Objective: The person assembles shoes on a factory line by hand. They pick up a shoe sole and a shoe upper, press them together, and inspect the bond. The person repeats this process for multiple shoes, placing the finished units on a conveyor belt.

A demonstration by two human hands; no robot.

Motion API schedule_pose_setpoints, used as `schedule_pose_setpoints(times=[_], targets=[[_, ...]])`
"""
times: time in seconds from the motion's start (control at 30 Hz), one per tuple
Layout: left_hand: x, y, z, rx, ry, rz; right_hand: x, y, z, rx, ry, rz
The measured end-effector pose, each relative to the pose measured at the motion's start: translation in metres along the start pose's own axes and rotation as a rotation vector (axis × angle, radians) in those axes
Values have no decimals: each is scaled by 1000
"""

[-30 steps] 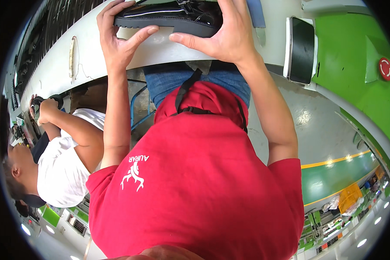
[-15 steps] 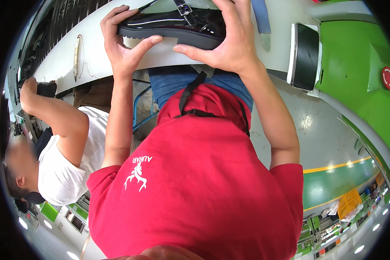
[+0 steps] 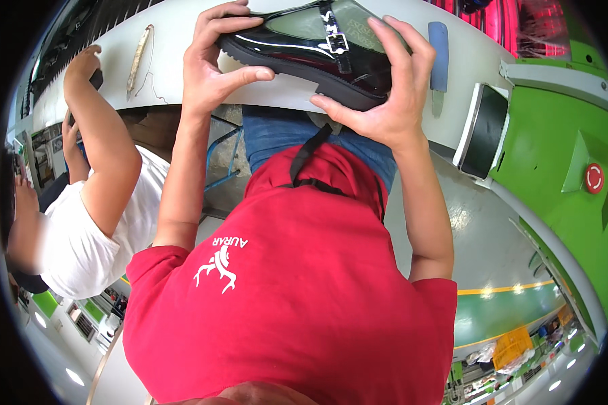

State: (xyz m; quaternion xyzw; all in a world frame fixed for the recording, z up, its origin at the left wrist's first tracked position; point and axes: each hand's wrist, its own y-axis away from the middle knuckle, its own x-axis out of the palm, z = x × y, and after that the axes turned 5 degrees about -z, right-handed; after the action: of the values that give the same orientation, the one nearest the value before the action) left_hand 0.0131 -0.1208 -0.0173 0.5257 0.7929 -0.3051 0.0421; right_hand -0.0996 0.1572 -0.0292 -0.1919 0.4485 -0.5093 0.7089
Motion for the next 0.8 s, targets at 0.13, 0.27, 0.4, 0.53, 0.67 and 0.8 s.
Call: schedule_pose_setpoints(times=[0.13, 0.27, 0.4, 0.53, 0.67, 0.8], targets=[[-5, 0, 0, 24, -4, 23, -1, -3, 3, -9, -19, 15], [-15, 6, 15, 36, 161, 74, -4, 4, 9, 258, -298, 4], [-26, 13, 24, -149, 409, 32, -5, 10, 6, 385, -491, 149], [-26, 22, 10, -349, 411, 67, -5, 15, 7, 337, -490, 264], [-26, 21, 11, -307, 275, 88, -9, 10, 18, 446, -418, 362], [-18, 24, 15, -324, 249, 13, -10, 13, 16, 322, -279, 384]])
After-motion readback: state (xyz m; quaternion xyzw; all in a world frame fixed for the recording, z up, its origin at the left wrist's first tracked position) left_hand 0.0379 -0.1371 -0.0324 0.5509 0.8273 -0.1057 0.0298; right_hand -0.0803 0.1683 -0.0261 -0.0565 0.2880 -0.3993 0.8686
